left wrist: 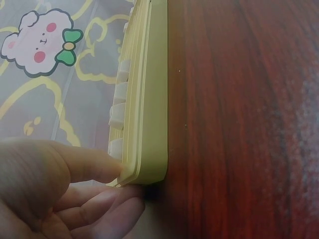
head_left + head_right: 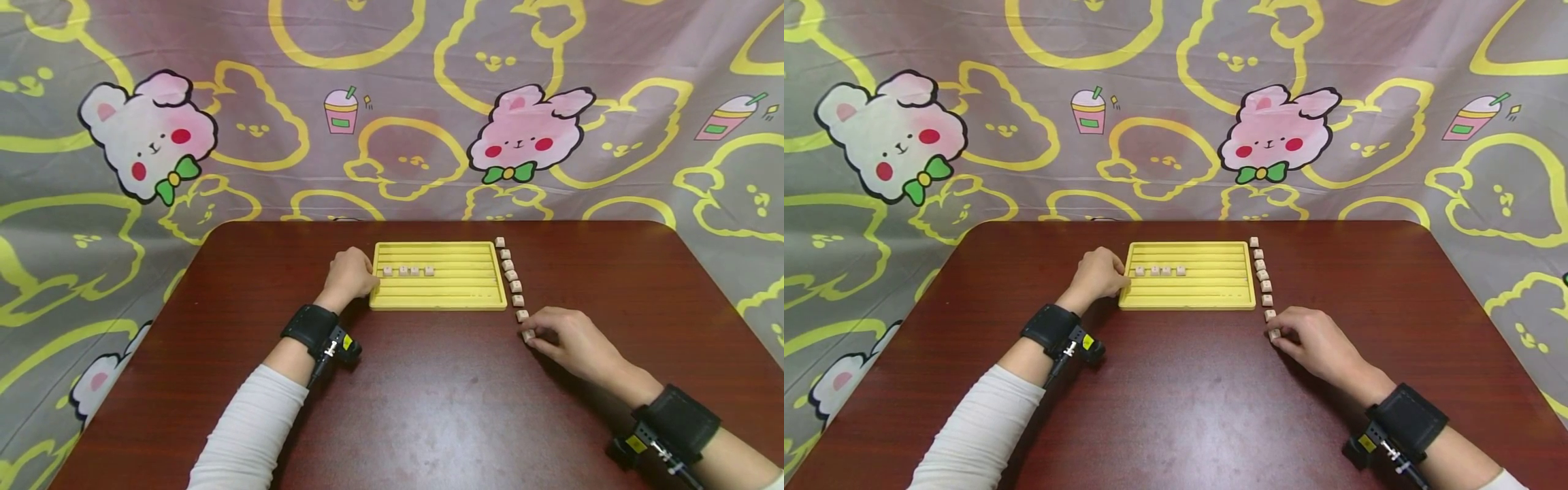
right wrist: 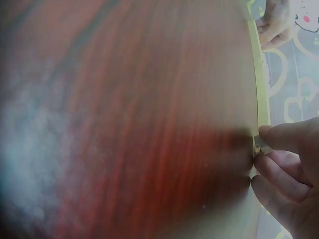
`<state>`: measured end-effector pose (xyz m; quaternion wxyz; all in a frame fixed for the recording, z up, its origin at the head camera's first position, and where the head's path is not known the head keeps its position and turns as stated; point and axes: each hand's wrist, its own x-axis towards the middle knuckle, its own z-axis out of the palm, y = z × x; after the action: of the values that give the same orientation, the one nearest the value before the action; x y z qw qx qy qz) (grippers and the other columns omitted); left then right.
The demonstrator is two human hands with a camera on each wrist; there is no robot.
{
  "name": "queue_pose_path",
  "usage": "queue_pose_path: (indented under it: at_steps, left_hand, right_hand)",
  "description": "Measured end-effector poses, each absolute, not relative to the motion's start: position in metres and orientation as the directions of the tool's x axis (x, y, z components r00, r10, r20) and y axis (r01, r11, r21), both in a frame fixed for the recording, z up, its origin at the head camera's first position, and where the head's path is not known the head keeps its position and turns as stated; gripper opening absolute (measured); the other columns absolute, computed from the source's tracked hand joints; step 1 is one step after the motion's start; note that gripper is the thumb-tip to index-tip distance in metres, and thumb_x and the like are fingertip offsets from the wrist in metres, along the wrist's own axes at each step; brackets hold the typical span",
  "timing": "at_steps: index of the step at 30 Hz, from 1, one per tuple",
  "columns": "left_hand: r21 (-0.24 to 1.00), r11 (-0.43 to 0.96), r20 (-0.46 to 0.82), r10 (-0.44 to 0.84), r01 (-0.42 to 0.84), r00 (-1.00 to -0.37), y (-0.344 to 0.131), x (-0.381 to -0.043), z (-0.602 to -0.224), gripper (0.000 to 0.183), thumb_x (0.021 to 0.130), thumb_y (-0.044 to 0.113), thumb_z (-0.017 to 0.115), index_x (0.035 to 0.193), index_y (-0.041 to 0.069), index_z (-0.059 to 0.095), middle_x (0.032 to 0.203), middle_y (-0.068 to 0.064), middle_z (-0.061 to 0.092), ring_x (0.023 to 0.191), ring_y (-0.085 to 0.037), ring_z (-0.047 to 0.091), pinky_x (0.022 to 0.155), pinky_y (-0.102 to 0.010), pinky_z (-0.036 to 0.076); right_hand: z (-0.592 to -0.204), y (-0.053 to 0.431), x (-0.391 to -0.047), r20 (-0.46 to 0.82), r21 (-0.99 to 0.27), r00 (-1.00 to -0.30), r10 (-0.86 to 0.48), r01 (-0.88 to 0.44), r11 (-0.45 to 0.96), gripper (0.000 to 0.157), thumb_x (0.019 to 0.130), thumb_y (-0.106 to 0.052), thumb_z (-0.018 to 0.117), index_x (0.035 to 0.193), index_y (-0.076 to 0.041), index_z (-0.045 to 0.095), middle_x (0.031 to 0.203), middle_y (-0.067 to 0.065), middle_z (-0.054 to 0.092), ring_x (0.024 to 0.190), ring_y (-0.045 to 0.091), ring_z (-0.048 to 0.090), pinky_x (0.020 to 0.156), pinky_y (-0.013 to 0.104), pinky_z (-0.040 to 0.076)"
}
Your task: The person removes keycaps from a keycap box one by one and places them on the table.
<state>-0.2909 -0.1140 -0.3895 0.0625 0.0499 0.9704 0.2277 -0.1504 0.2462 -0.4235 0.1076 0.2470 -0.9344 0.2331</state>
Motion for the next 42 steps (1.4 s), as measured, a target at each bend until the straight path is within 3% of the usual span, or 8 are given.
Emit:
queue_pose_path:
  at_steps: [16, 21, 28, 37, 42]
  left_hand:
    - [0.469, 0.883, -0.132, 0.091, 0.019, -0.987, -0.1130, -0.2912, -0.3896, 0.041, 0.077, 0.011, 0.064, 0.046, 0.015, 0.038, 0.047, 0.005, 0.026, 0.044, -0.011, 0.024, 0.044, -0.022, 0.019]
    - [0.460, 0.888, -0.137, 0.088, 0.016, -0.987, -0.1128, -0.2908, -0.3888, 0.040, 0.078, 0.012, 0.065, 0.047, 0.014, 0.040, 0.048, 0.005, 0.027, 0.047, -0.012, 0.027, 0.046, -0.023, 0.022]
    - [0.445, 0.895, -0.134, 0.078, 0.010, -0.988, -0.1122, -0.2916, -0.3888, 0.034, 0.079, 0.017, 0.070, 0.052, 0.013, 0.051, 0.051, 0.004, 0.045, 0.059, -0.018, 0.049, 0.049, -0.024, 0.032]
    - [0.454, 0.891, -0.137, 0.085, 0.013, -0.987, -0.1129, -0.2918, -0.3896, 0.039, 0.078, 0.013, 0.066, 0.048, 0.015, 0.041, 0.047, 0.005, 0.030, 0.045, -0.012, 0.031, 0.043, -0.022, 0.023]
    - [0.446, 0.894, -0.114, 0.089, 0.030, -0.989, -0.1128, -0.2922, -0.3910, 0.038, 0.079, 0.017, 0.069, 0.049, 0.014, 0.046, 0.048, 0.005, 0.036, 0.051, -0.015, 0.039, 0.045, -0.023, 0.028]
  right_hand:
    - [-0.4264, 0.2452, -0.1502, 0.339, -0.355, -0.846, -0.411, -0.519, 0.777, 0.023, 0.077, -0.008, 0.077, 0.097, -0.021, 0.073, 0.090, -0.011, 0.068, 0.076, 0.003, 0.059, 0.065, 0.027, 0.050]
    - [-0.4257, 0.2448, -0.1500, 0.333, -0.355, -0.849, -0.409, -0.515, 0.780, 0.023, 0.077, -0.009, 0.076, 0.097, -0.020, 0.073, 0.091, -0.011, 0.068, 0.076, 0.003, 0.059, 0.066, 0.027, 0.050]
    - [-0.4257, 0.2446, -0.1501, 0.352, -0.357, -0.840, -0.412, -0.528, 0.771, 0.024, 0.076, -0.007, 0.077, 0.097, -0.019, 0.073, 0.090, -0.010, 0.069, 0.077, 0.004, 0.059, 0.067, 0.027, 0.051]
    - [-0.4236, 0.2470, -0.1498, 0.348, -0.370, -0.842, -0.413, -0.528, 0.764, 0.024, 0.077, -0.010, 0.077, 0.099, -0.019, 0.073, 0.092, -0.010, 0.069, 0.078, 0.004, 0.060, 0.067, 0.026, 0.051]
    - [-0.4246, 0.2497, -0.1495, 0.349, -0.369, -0.843, -0.409, -0.525, 0.767, 0.025, 0.077, -0.011, 0.077, 0.101, -0.019, 0.073, 0.094, -0.009, 0.069, 0.078, 0.003, 0.061, 0.067, 0.026, 0.052]
